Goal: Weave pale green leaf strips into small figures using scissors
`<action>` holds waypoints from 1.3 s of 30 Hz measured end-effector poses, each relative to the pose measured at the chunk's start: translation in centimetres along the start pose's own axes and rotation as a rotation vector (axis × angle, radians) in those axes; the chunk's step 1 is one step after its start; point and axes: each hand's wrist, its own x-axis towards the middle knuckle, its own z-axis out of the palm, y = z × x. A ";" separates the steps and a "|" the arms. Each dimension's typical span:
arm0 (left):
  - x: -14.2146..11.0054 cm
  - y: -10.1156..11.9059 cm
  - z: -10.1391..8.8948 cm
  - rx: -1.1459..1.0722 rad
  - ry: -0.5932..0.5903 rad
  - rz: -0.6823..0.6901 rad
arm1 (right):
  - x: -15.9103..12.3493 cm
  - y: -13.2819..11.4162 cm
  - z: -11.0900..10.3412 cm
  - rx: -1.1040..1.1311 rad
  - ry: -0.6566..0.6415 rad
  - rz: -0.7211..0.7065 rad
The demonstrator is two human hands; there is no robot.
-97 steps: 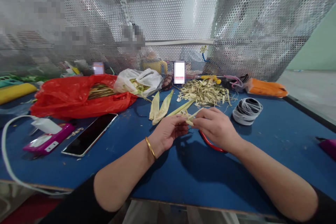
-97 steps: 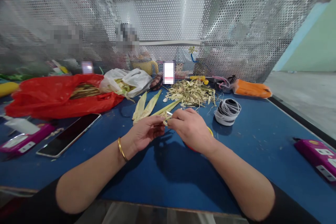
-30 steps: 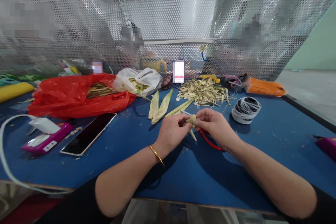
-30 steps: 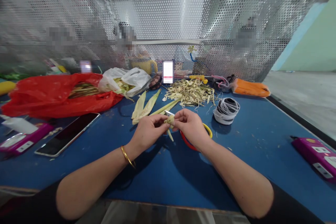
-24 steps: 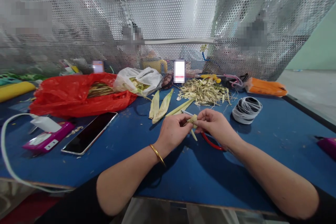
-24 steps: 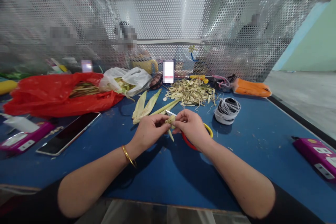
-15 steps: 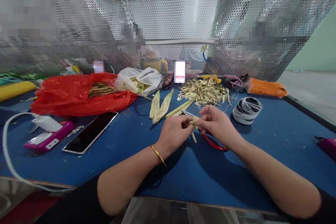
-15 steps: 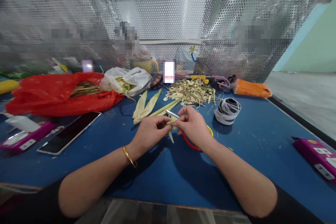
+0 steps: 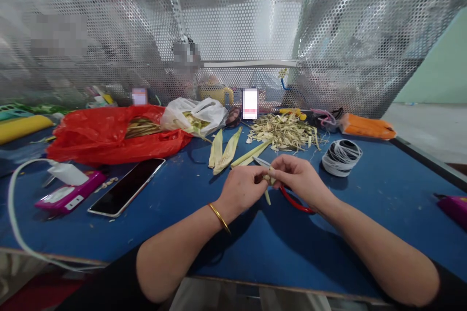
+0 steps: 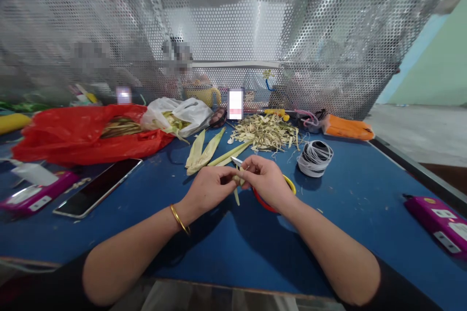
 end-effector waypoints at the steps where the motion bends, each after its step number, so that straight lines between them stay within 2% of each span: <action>1: 0.0 0.1 0.0 0.008 -0.007 0.000 | 0.0 0.0 0.0 -0.004 0.016 -0.003; 7: 0.2 0.1 0.0 -0.027 -0.115 -0.031 | -0.2 -0.2 0.1 0.046 0.108 0.058; 12: 0.3 -0.5 0.3 -0.194 -0.268 -0.026 | 0.0 -0.2 0.0 0.093 0.135 0.119; 16: 0.4 -0.4 0.5 -0.487 -0.357 -0.140 | 0.2 0.1 0.0 0.100 0.229 0.087; 21: 0.4 0.6 0.5 -0.700 -0.325 -0.348 | 0.2 0.5 0.2 0.083 0.239 0.063; 26: 0.2 0.7 1.0 -0.632 -0.330 -0.321 | 0.2 1.2 0.8 -0.050 0.254 0.000; 29: 0.0 0.6 1.3 -0.550 -0.342 -0.315 | 0.1 1.2 1.0 -0.044 0.234 -0.001; 34: -0.1 0.9 1.1 -0.578 -0.361 -0.321 | -0.3 0.3 0.9 0.231 0.141 0.142; 39: -0.1 1.0 1.0 -0.593 -0.372 -0.300 | -0.2 0.5 0.8 0.472 0.182 0.261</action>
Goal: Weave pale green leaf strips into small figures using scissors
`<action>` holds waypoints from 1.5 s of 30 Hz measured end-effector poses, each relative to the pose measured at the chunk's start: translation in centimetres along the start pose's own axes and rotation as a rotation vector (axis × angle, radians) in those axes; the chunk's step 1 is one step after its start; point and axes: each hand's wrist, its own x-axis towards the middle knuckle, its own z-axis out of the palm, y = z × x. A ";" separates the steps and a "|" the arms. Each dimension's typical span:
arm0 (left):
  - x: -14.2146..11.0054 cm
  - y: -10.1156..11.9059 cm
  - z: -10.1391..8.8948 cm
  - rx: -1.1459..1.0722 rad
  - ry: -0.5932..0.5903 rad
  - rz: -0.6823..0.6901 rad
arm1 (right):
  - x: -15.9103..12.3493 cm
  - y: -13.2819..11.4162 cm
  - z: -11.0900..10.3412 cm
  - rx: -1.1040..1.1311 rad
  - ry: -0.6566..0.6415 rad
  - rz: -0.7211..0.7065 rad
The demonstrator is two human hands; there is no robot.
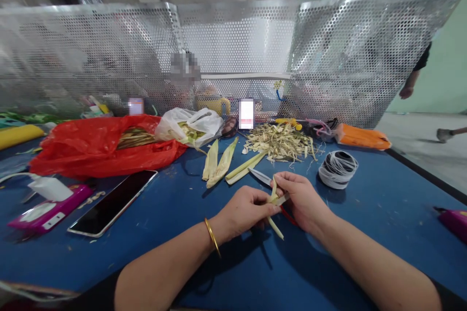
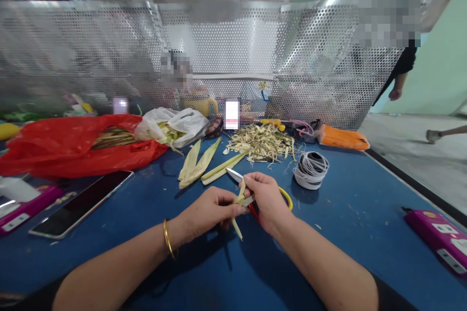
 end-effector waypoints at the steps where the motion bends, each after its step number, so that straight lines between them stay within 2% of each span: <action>1: 0.0 0.0 0.0 0.001 0.001 0.002 | 0.1 0.1 -0.1 0.003 -0.008 -0.002; 7: 0.3 0.1 -0.4 -0.092 0.133 -0.037 | 0.3 -0.6 -0.4 -0.131 0.004 -0.129; 10: 0.3 0.2 -0.7 -0.117 0.190 -0.021 | 0.0 -0.8 -0.3 -0.230 -0.072 -0.164; 12: 0.2 0.2 -0.8 -0.113 0.183 -0.017 | -0.1 -0.6 -0.2 -0.281 -0.100 -0.202; 17: 0.2 0.2 -0.7 -0.116 0.145 -0.036 | 0.5 0.6 -0.4 -0.240 -0.017 -0.197; 20: 0.2 0.2 -0.7 -0.162 0.140 -0.074 | 0.9 0.7 -0.8 -0.344 0.008 -0.200; 22: 0.3 0.2 -0.8 -0.228 0.161 -0.113 | 0.7 0.3 -1.0 -0.525 0.103 -0.411; 24: 0.3 0.3 -0.9 -0.307 0.196 -0.139 | 0.0 -0.4 -1.1 -0.764 0.187 -0.792; 25: 0.3 0.3 -1.0 -0.345 0.214 -0.144 | -0.5 -0.8 -1.0 -0.888 0.156 -0.986; 26: 0.3 0.3 -1.0 -0.382 0.230 -0.140 | -1.0 -1.0 -0.9 -1.023 0.072 -1.157; 28: 0.3 0.4 -0.9 -0.449 0.251 -0.118 | -1.8 -1.2 -0.4 -1.303 -0.169 -1.395; 30: 0.4 0.4 -0.9 -0.495 0.271 -0.095 | -2.1 -1.0 0.0 -1.560 -0.344 -1.460; 32: 0.5 0.4 -0.8 -0.507 0.292 -0.089 | -2.1 -0.7 0.4 -1.742 -0.394 -1.441; 35: 0.7 0.2 -0.8 -0.499 0.301 -0.104 | -1.8 -0.3 0.5 -1.848 -0.384 -1.467; 41: 0.8 -0.2 -0.8 -0.521 0.267 -0.134 | -1.7 0.0 0.2 -1.877 -0.307 -1.575; 45: 0.7 -0.1 -1.1 -0.619 0.149 -0.123 | -1.6 -0.1 0.0 -1.798 -0.239 -1.579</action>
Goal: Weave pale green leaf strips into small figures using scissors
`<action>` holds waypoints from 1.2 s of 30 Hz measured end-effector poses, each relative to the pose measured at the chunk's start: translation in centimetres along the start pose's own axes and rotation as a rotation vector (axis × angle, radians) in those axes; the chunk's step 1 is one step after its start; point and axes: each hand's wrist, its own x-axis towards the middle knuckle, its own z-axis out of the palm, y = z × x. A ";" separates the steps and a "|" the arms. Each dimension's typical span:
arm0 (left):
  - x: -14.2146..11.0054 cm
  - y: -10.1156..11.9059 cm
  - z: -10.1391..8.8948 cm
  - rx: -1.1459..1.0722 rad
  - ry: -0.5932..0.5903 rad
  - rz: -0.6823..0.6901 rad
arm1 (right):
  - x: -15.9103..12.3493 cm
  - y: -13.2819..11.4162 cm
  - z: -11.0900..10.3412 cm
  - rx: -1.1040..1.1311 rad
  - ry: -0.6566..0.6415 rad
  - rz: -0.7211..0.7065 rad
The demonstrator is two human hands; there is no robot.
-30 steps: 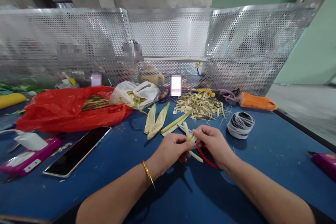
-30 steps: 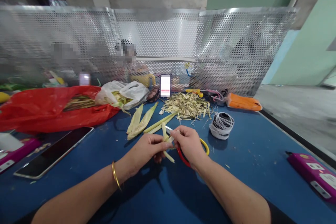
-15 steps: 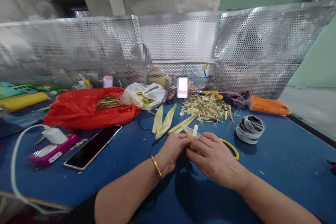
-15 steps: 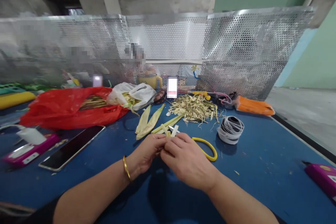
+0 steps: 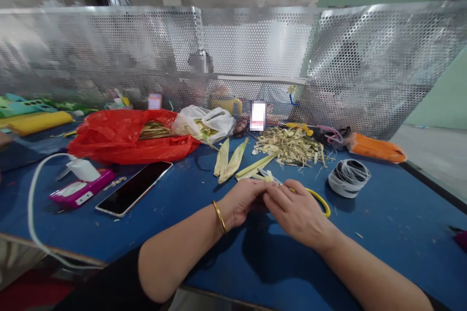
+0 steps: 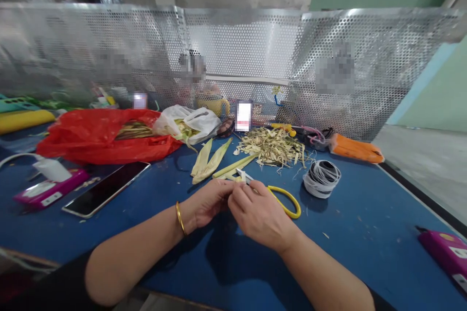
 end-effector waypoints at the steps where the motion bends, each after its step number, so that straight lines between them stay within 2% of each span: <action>1: 0.0 0.2 -0.1 -0.020 -0.037 -0.001 | 0.0 0.1 0.0 0.021 0.015 0.040; 3: -0.1 0.5 -0.2 -0.035 -0.070 0.015 | -0.1 0.3 -0.1 0.065 0.039 0.116; 5: -0.1 0.7 -0.2 -0.024 -0.044 0.044 | -0.1 0.4 -0.3 0.104 0.066 0.146; 9: 0.1 0.5 -0.4 -0.007 0.021 0.087 | -0.1 0.1 -0.5 0.196 0.074 0.101; 14: 0.0 0.3 -0.5 0.025 0.019 0.127 | 0.0 -0.5 -0.9 0.293 0.089 0.053; 19: 0.0 0.5 -0.4 0.009 0.061 0.119 | 0.3 -0.7 -0.8 0.391 0.114 0.063; 21: -0.1 0.8 -0.4 0.003 0.064 0.117 | 0.3 -0.3 -0.8 0.442 0.175 0.145; 24: -0.3 1.4 -0.5 0.018 0.067 0.080 | 0.1 0.8 -1.0 0.410 0.255 0.468; 26: -0.4 1.7 -0.5 0.034 0.061 0.060 | -0.1 1.5 -0.9 0.380 0.167 0.628; 30: -0.4 1.8 -0.6 0.042 0.064 0.064 | -0.3 1.9 -0.2 0.491 -0.126 0.630; 33: -0.4 1.7 -0.6 0.026 0.098 0.043 | -0.2 1.5 0.1 0.477 -0.147 0.643; 36: -0.3 1.4 -0.4 0.091 0.066 0.040 | -0.2 1.2 0.2 0.408 -0.153 0.575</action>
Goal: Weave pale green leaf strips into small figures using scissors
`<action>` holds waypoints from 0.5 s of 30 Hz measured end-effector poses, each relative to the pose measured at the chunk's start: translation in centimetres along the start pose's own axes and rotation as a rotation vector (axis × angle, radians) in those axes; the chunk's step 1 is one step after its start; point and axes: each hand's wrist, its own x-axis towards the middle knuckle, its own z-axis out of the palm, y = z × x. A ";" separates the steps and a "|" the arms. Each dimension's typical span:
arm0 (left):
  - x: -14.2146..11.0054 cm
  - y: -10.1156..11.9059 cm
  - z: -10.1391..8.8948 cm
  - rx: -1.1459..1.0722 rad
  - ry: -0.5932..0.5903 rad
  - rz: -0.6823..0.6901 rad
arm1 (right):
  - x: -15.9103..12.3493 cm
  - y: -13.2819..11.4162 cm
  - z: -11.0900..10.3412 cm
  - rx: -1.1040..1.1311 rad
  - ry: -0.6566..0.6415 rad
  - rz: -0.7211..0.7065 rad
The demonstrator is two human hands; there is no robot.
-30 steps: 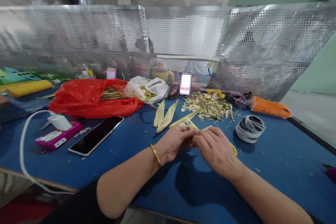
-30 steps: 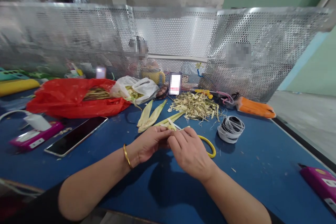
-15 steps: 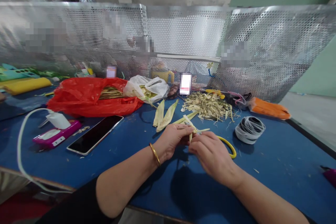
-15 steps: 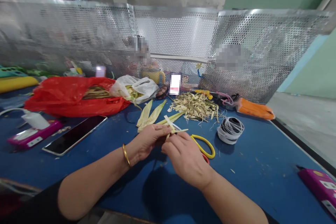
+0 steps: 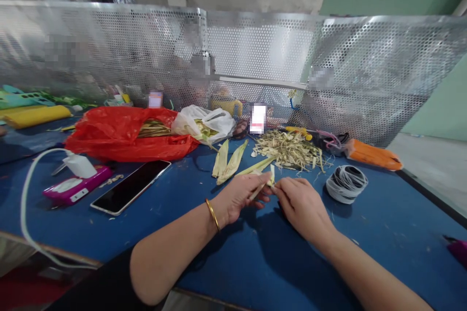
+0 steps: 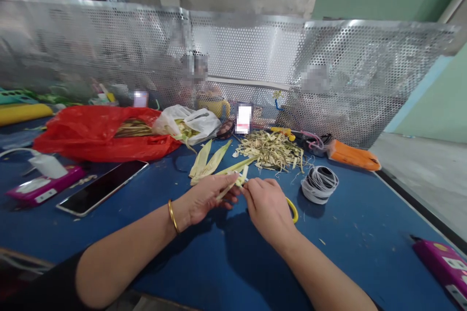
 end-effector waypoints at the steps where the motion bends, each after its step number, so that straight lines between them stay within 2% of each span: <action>1: 0.0 -0.1 0.1 0.047 -0.017 0.015 | 0.0 -0.1 0.0 -0.018 -0.011 -0.022; 4: 0.1 -0.5 0.2 0.140 -0.010 0.093 | -0.1 -0.3 0.1 0.024 -0.049 -0.049; 7: 0.4 -0.7 0.2 0.141 0.008 0.157 | -0.1 -0.4 0.2 0.186 -0.074 -0.001; 9: 0.5 -0.6 0.1 0.147 0.009 0.164 | 0.0 -0.3 0.3 0.374 -0.111 0.142; 11: 0.4 -0.4 0.0 0.166 0.003 0.140 | 0.2 0.0 0.5 0.615 -0.110 0.359; 13: 0.2 -0.1 -0.1 0.205 -0.051 0.090 | 0.4 0.4 0.6 0.878 -0.066 0.546; 15: 0.0 0.1 0.0 0.250 -0.128 0.032 | 0.5 0.6 0.7 1.102 -0.036 0.652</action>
